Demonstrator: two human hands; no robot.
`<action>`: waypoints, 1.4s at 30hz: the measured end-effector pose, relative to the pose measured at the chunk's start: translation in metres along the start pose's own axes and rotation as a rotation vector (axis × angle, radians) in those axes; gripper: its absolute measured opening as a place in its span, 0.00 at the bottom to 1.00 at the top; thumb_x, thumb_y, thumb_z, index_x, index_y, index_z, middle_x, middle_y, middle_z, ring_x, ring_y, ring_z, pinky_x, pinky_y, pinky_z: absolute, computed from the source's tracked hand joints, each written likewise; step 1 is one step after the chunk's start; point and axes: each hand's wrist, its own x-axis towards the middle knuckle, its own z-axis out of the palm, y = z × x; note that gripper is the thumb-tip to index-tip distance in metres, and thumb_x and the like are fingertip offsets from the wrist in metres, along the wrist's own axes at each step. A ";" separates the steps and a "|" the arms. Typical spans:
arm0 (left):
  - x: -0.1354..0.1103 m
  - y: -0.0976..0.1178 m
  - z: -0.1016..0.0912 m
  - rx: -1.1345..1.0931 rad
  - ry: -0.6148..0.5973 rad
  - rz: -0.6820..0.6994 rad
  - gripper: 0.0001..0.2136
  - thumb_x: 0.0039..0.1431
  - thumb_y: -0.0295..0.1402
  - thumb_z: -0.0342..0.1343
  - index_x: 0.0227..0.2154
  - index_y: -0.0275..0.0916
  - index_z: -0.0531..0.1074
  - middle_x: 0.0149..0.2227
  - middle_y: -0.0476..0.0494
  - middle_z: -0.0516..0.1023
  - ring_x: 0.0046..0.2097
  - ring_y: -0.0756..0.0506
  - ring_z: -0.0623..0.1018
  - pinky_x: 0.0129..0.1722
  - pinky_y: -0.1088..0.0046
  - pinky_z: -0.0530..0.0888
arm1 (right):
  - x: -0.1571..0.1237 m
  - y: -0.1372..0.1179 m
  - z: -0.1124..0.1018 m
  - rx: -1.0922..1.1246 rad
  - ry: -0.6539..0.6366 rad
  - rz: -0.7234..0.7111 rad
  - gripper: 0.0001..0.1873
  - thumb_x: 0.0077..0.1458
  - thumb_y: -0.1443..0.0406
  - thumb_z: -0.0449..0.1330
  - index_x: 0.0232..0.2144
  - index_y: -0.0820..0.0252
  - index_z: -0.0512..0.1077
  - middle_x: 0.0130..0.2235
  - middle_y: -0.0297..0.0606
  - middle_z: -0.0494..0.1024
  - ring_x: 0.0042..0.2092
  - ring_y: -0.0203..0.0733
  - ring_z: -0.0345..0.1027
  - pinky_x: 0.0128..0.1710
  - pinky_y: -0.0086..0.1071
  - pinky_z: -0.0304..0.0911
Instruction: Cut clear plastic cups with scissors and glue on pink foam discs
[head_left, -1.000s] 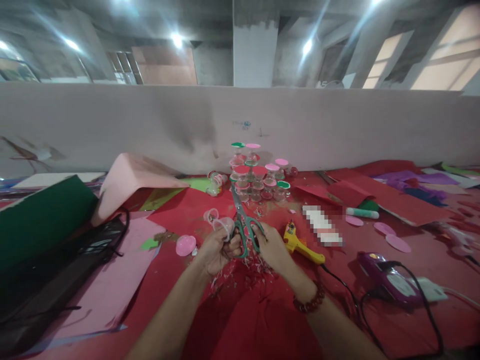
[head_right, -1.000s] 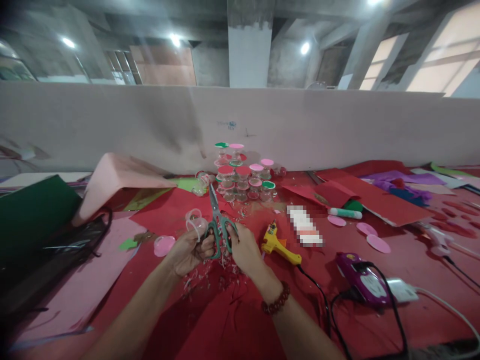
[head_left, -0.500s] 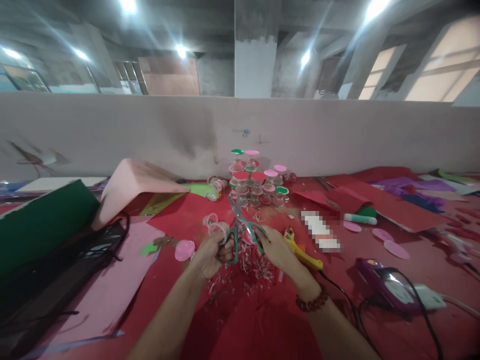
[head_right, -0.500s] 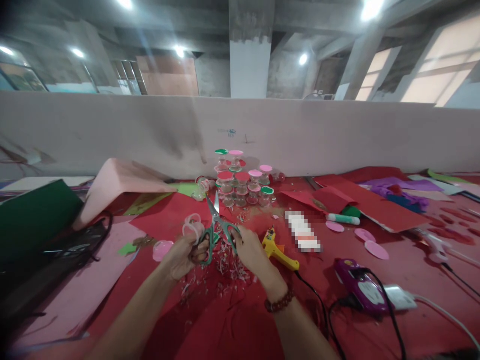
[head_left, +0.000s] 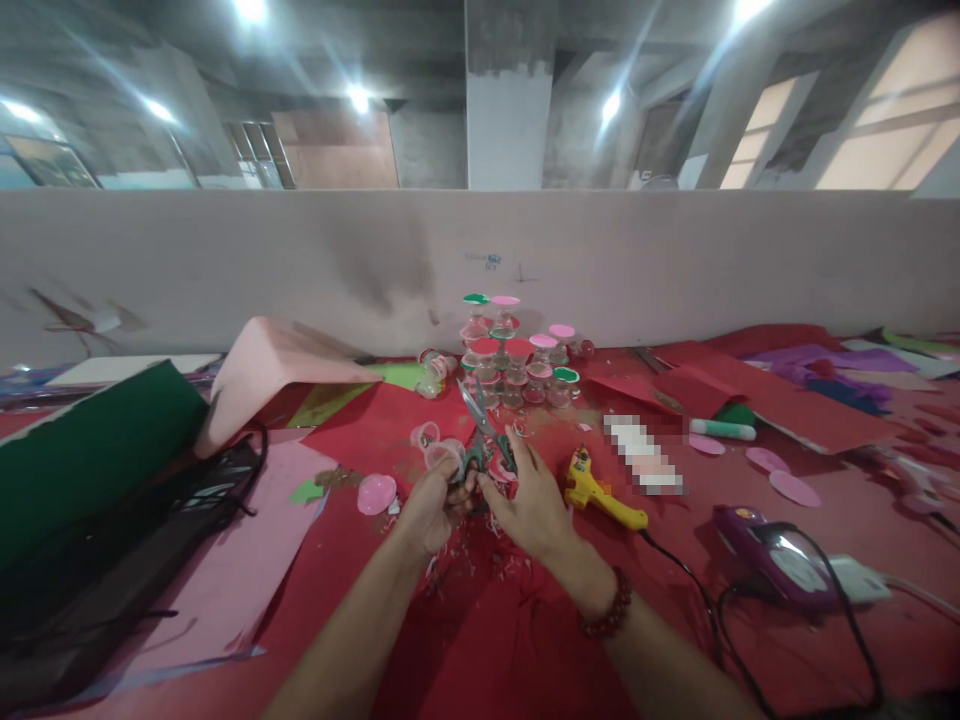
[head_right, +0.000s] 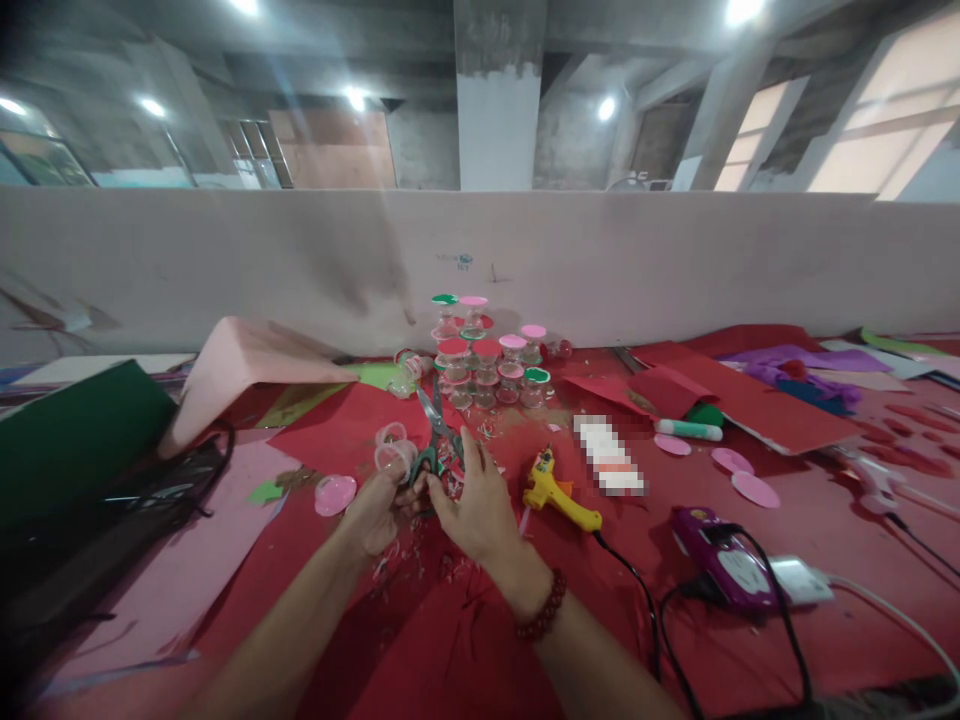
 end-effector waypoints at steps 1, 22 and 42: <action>-0.001 0.000 0.001 0.013 -0.006 0.005 0.09 0.55 0.30 0.49 0.22 0.35 0.67 0.16 0.51 0.67 0.14 0.57 0.55 0.17 0.81 0.60 | 0.001 0.000 0.000 0.043 -0.002 0.019 0.36 0.54 0.59 0.55 0.61 0.66 0.52 0.55 0.53 0.66 0.55 0.52 0.61 0.53 0.46 0.60; 0.006 0.002 -0.007 0.208 0.188 0.265 0.07 0.34 0.24 0.56 0.22 0.36 0.71 0.17 0.54 0.67 0.16 0.57 0.60 0.15 0.80 0.52 | 0.010 0.011 -0.012 0.319 -0.092 0.190 0.16 0.48 0.62 0.57 0.41 0.58 0.72 0.30 0.32 0.75 0.30 0.38 0.67 0.32 0.29 0.62; -0.001 0.009 -0.006 -0.066 -0.163 0.329 0.21 0.45 0.20 0.61 0.44 0.41 0.71 0.43 0.45 0.76 0.40 0.50 0.77 0.45 0.73 0.72 | 0.011 0.012 -0.018 0.134 -0.060 0.120 0.16 0.47 0.63 0.58 0.41 0.54 0.73 0.33 0.34 0.79 0.34 0.40 0.72 0.35 0.30 0.63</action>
